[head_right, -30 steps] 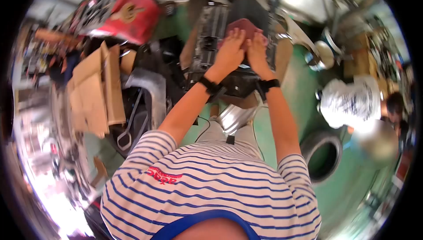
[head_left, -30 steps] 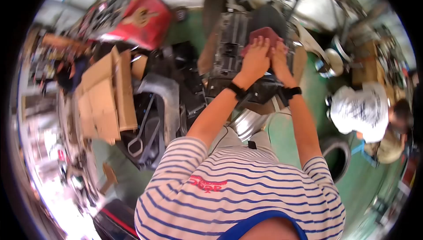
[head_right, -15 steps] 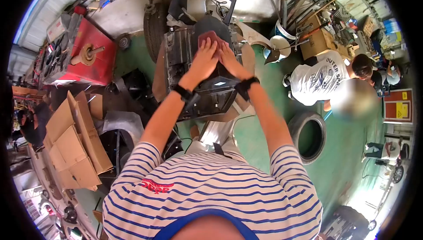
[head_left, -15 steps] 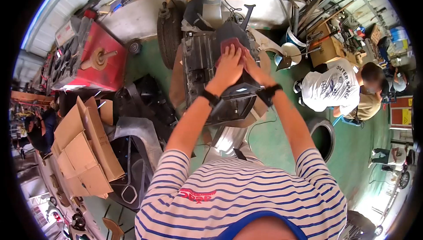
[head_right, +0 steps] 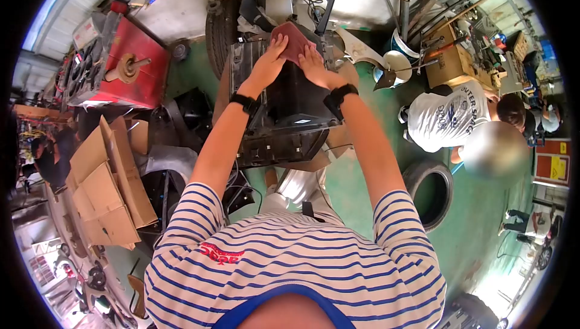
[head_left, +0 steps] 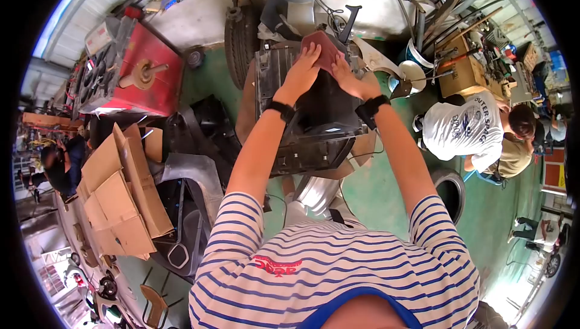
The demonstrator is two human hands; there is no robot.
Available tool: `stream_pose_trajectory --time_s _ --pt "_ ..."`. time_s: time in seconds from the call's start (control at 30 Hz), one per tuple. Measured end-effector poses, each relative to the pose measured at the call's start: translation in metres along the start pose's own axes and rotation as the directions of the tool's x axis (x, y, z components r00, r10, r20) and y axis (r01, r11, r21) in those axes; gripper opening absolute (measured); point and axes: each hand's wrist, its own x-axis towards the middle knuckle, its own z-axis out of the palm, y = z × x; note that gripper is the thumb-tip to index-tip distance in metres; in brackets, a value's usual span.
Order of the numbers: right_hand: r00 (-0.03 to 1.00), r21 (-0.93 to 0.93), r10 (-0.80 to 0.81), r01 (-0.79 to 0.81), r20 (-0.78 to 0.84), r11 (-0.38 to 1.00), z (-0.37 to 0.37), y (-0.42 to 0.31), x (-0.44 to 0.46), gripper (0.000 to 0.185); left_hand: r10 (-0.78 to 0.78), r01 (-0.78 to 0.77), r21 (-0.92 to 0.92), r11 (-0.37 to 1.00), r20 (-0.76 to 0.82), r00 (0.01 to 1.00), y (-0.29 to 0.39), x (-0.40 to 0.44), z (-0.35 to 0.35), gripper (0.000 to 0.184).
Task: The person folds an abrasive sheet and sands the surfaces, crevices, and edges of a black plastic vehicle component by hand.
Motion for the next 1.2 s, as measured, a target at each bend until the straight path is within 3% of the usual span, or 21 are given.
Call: stream_pose_trajectory --time_s 0.1,0.17,0.23,0.3,0.37,0.43,0.53,0.63,0.7,0.77,0.83,0.87,0.93,0.97,1.03,1.07,1.13,1.17,1.2 --pt "0.986 -0.034 -0.136 0.133 -0.099 0.991 0.024 0.008 -0.02 0.043 -0.022 0.023 -0.035 0.999 0.022 1.0 0.019 -0.025 -0.009 0.058" --pt "0.959 -0.262 -0.26 0.225 -0.11 0.939 0.039 0.015 -0.03 0.042 -0.097 0.099 -0.047 0.994 0.048 0.994 0.038 -0.047 -0.011 0.058" --pt "0.869 -0.38 -0.442 0.341 -0.221 0.86 0.053 0.017 -0.052 0.04 -0.128 0.128 -0.038 0.991 0.007 0.992 0.05 -0.069 -0.006 0.058" --pt "0.873 -0.157 -0.29 0.247 -0.393 0.956 0.041 -0.032 -0.084 0.039 -0.115 0.12 0.11 0.987 -0.046 0.992 0.056 -0.094 0.007 0.058" --pt "0.913 0.092 0.152 -0.126 -0.379 0.988 0.023 -0.087 -0.11 0.039 -0.137 0.139 0.026 0.99 -0.065 0.988 0.08 -0.117 0.001 0.06" --pt "0.836 -0.06 0.012 -0.054 -0.549 0.997 0.042 -0.084 -0.121 0.038 -0.235 0.234 -0.014 0.972 -0.054 0.971 0.099 -0.126 -0.001 0.058" --pt "0.864 0.037 0.08 -0.071 -0.497 0.997 0.038 -0.086 -0.14 0.035 -0.222 0.224 0.027 0.974 -0.063 0.973 0.117 -0.143 -0.002 0.063" --pt "0.932 -0.035 0.106 -0.125 -0.346 0.992 0.04 -0.083 -0.165 0.033 -0.086 0.069 0.303 0.95 0.043 0.995 0.13 -0.171 -0.012 0.058" --pt "0.888 -0.193 -0.197 0.126 -0.415 0.973 0.047 -0.098 -0.183 0.032 -0.038 -0.002 0.432 0.902 0.085 0.996 0.129 -0.189 -0.03 0.055" --pt "0.926 -0.163 -0.168 0.119 -0.337 0.98 0.072 -0.115 -0.193 0.034 0.007 -0.086 0.54 0.837 0.147 0.989 0.128 -0.213 -0.042 0.052" --pt "0.86 -0.065 -0.409 0.41 -0.305 0.91 0.103 -0.129 -0.191 0.036 -0.108 -0.052 0.675 0.736 0.193 0.975 0.116 -0.237 -0.049 0.051" --pt "0.861 -0.064 -0.407 0.408 -0.304 0.911 0.125 -0.124 -0.192 0.036 -0.108 -0.053 0.673 0.738 0.195 0.975 0.116 -0.249 -0.054 0.051" --pt "0.943 0.098 -0.277 0.298 -0.184 0.949 0.171 -0.105 -0.189 0.035 -0.452 -0.063 0.717 0.694 0.502 0.738 0.111 -0.265 -0.062 0.049" --pt "0.943 0.097 -0.276 0.297 -0.185 0.95 0.179 -0.101 -0.19 0.035 -0.45 -0.065 0.716 0.695 0.503 0.738 0.097 -0.279 -0.052 0.049" --pt "0.962 0.094 -0.246 0.257 -0.118 0.962 0.187 -0.096 -0.191 0.036 -0.404 0.102 0.681 0.725 0.3 0.864 0.072 -0.298 -0.034 0.044" --pt "0.961 0.094 -0.245 0.258 -0.127 0.962 0.188 -0.094 -0.185 0.036 -0.398 0.095 0.684 0.723 0.301 0.866 0.065 -0.295 -0.032 0.044" --pt "0.987 0.234 -0.154 0.139 0.046 0.962 0.182 -0.099 -0.183 0.034 -0.406 0.111 0.533 0.839 0.478 0.779 0.08 -0.284 -0.04 0.04" --pt "0.988 0.232 -0.146 0.13 0.054 0.964 0.178 -0.103 -0.186 0.034 -0.405 0.113 0.525 0.844 0.483 0.776 0.092 -0.28 -0.044 0.04" --pt "0.974 0.233 -0.225 0.225 -0.028 0.946 0.17 -0.114 -0.184 0.032 -0.469 0.167 0.514 0.841 0.54 0.699 0.1 -0.273 -0.051 0.041"
